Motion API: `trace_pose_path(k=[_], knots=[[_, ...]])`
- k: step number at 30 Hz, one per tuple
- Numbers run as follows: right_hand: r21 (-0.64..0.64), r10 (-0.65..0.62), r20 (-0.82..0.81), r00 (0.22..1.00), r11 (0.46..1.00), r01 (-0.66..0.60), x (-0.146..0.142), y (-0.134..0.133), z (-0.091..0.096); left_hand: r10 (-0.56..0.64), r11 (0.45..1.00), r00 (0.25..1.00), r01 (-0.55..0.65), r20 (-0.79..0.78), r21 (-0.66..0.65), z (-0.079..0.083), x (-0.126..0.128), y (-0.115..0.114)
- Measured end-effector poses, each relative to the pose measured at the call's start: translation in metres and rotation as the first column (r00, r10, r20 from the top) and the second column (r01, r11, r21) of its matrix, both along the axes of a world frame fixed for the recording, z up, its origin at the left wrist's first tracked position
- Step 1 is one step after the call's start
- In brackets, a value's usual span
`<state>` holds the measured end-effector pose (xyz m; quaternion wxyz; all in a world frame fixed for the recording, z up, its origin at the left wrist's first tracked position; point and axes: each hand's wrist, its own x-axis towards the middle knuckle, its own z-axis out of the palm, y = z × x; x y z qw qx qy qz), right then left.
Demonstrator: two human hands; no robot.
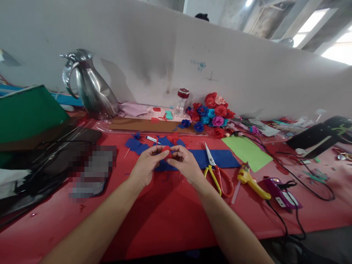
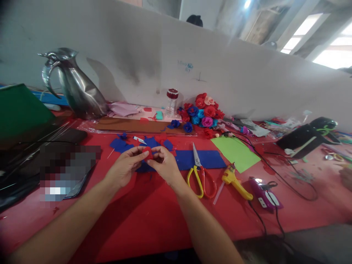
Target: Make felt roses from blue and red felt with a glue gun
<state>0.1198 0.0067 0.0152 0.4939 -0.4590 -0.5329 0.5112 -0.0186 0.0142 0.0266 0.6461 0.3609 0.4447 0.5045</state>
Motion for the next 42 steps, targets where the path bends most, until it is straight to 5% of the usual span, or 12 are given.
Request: trace_pose_path(k=[17,27,30,34,38,42], knots=[[-0.041,0.025,0.103,0.994,0.999,-0.021,0.001,0.002,-0.005,0.079,0.997,0.996,-0.078,0.035,-0.026,-0.002,0.0,0.003],[0.04,-0.217,0.096,0.971,0.976,0.214,0.01,0.006,-0.003,0.226,0.974,0.971,-0.223,0.081,-0.048,-0.008,-0.007,0.009],[0.054,-0.069,0.282,0.957,0.997,0.056,0.015,0.006,-0.003,0.242,0.97,0.964,-0.239,0.111,-0.039,-0.01,-0.009,0.012],[-0.029,0.203,0.61,0.766,0.972,-0.235,0.012,0.002,-0.003,0.263,0.965,0.95,-0.255,0.167,-0.069,-0.01,-0.009,0.013],[-0.069,0.254,0.818,0.517,0.934,-0.351,0.009,-0.002,-0.002,0.236,0.97,0.947,-0.215,0.216,-0.114,-0.007,-0.009,0.013],[-0.141,0.335,0.857,0.391,0.884,-0.446,0.012,-0.004,0.002,0.179,0.982,0.959,-0.158,0.221,-0.107,-0.007,-0.009,0.013]])
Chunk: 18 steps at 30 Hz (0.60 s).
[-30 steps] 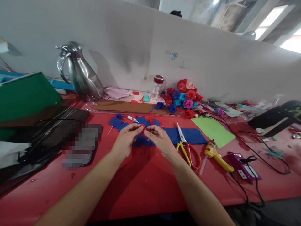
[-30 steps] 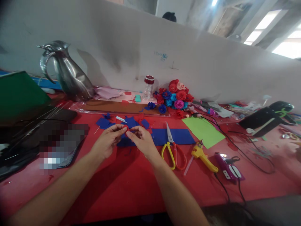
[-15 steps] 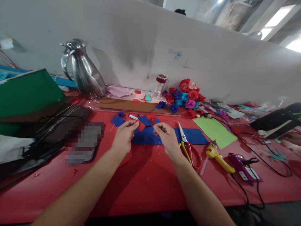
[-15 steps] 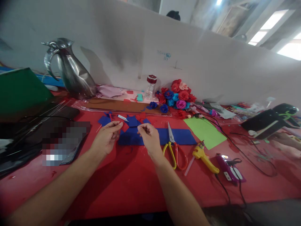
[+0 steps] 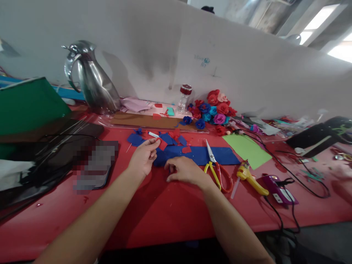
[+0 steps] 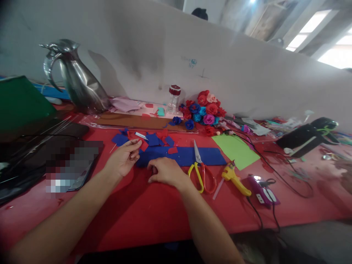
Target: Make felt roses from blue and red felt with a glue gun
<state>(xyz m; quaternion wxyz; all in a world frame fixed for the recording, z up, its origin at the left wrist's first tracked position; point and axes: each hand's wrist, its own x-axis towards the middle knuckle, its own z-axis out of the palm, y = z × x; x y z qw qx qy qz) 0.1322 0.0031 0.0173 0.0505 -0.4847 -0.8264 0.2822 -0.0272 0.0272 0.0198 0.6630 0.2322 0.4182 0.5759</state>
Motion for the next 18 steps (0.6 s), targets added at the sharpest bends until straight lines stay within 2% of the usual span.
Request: trace_pose_path(k=[4,6,8,10,12,13,15,16,18], knots=[[0.026,0.035,0.078,0.996,0.999,-0.037,-0.003,-0.005,0.004,-0.046,0.999,0.998,0.046,-0.04,-0.005,-0.001,0.0,0.002],[0.104,-0.021,0.1,0.995,0.995,0.01,-0.005,-0.006,0.006,-0.064,0.998,0.996,0.064,-0.056,0.003,-0.001,0.0,0.003],[0.209,-0.153,0.027,0.988,0.967,0.144,-0.001,-0.006,0.012,-0.084,0.996,0.994,0.085,-0.067,0.006,0.0,-0.002,0.003],[0.322,-0.314,-0.13,0.941,0.884,0.339,0.013,-0.008,0.02,-0.094,0.995,0.993,0.095,-0.077,0.001,0.001,-0.003,0.004],[0.439,-0.396,-0.239,0.886,0.77,0.463,0.037,-0.017,0.029,-0.097,0.995,0.992,0.097,-0.085,-0.002,0.003,-0.004,0.005],[0.488,-0.416,-0.25,0.874,0.726,0.485,0.052,-0.024,0.032,-0.101,0.995,0.991,0.101,-0.087,0.0,0.003,-0.004,0.005],[0.507,-0.493,-0.26,0.83,0.662,0.552,0.085,-0.044,0.034,-0.137,0.99,0.986,0.138,-0.096,0.007,0.004,-0.003,0.004],[0.485,-0.553,-0.25,0.795,0.639,0.597,0.102,-0.055,0.032,-0.167,0.986,0.98,0.169,-0.11,0.011,0.003,-0.001,0.003],[0.469,-0.718,-0.155,0.679,0.551,0.69,0.134,-0.076,0.023,-0.255,0.965,0.952,0.262,-0.172,0.019,0.003,0.003,-0.001]])
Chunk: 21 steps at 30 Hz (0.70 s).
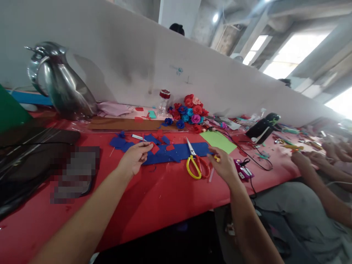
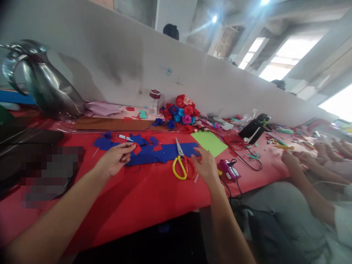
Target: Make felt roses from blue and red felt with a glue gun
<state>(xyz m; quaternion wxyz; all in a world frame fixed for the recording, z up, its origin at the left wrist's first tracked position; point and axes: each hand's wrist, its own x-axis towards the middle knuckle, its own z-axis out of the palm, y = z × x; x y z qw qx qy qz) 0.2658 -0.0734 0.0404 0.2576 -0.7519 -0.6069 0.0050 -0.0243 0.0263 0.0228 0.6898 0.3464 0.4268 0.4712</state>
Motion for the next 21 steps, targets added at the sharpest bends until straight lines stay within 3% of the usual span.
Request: trace_pose_path(k=[3,6,10,15,21], knots=[[-0.165,-0.259,0.236,0.937,0.939,0.301,0.03,-0.025,-0.016,-0.16,0.986,0.976,0.164,-0.145,0.019,-0.001,0.007,-0.009],[-0.301,-0.317,0.381,0.869,0.846,0.441,0.038,-0.033,-0.027,-0.277,0.959,0.93,0.284,-0.243,-0.007,-0.002,0.013,-0.018],[-0.351,-0.323,0.42,0.848,0.805,0.479,0.037,-0.026,-0.031,-0.312,0.947,0.904,0.319,-0.292,-0.026,-0.002,0.014,-0.02],[-0.34,-0.324,0.431,0.842,0.806,0.484,0.043,-0.012,-0.033,-0.367,0.927,0.888,0.372,-0.276,-0.036,-0.002,0.013,-0.018],[-0.368,-0.261,0.451,0.853,0.816,0.445,0.056,-0.006,-0.037,-0.376,0.918,0.823,0.393,-0.426,-0.052,-0.009,0.017,-0.019]])
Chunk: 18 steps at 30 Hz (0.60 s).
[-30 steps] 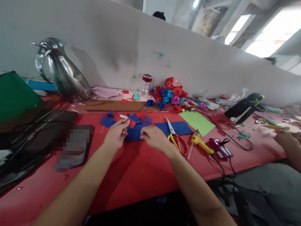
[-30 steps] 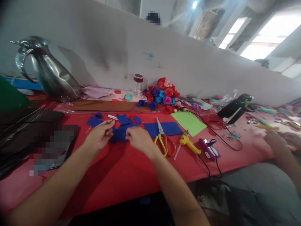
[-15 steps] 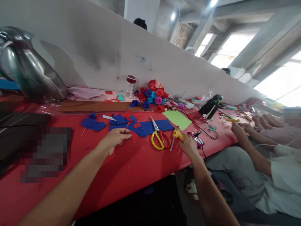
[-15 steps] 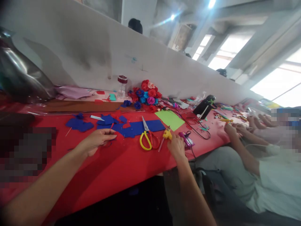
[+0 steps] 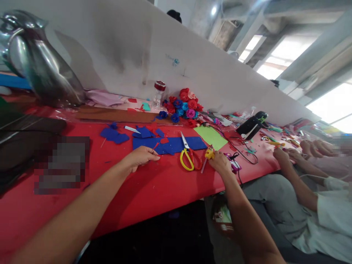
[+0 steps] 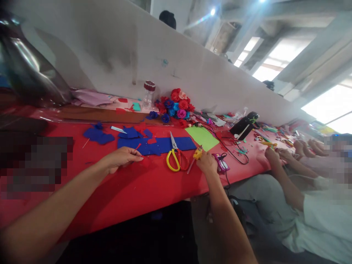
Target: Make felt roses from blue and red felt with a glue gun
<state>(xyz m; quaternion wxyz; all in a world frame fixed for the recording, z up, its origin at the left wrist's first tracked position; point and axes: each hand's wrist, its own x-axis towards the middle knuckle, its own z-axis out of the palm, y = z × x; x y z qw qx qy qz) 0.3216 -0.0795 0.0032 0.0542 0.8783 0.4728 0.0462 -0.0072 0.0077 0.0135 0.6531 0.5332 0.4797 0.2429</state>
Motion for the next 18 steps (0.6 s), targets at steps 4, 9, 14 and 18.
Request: trace_pose_path(k=[4,9,14,18], knots=[[-0.007,0.075,0.022,0.997,0.997,-0.075,0.003,-0.007,0.0,0.02,0.994,0.999,-0.014,-0.045,0.112,-0.005,0.002,-0.002],[0.048,0.109,0.064,0.992,0.992,-0.112,0.005,-0.014,-0.001,0.066,0.975,0.989,-0.036,-0.135,0.218,-0.012,0.003,-0.001],[0.292,0.095,-0.056,0.994,0.954,-0.075,0.008,-0.028,0.003,0.072,0.963,0.988,-0.034,-0.134,0.267,-0.019,0.003,0.007],[0.468,0.247,-0.56,0.791,0.882,0.056,-0.016,-0.043,0.016,0.051,0.964,0.98,0.002,-0.192,0.266,-0.019,0.004,0.01]])
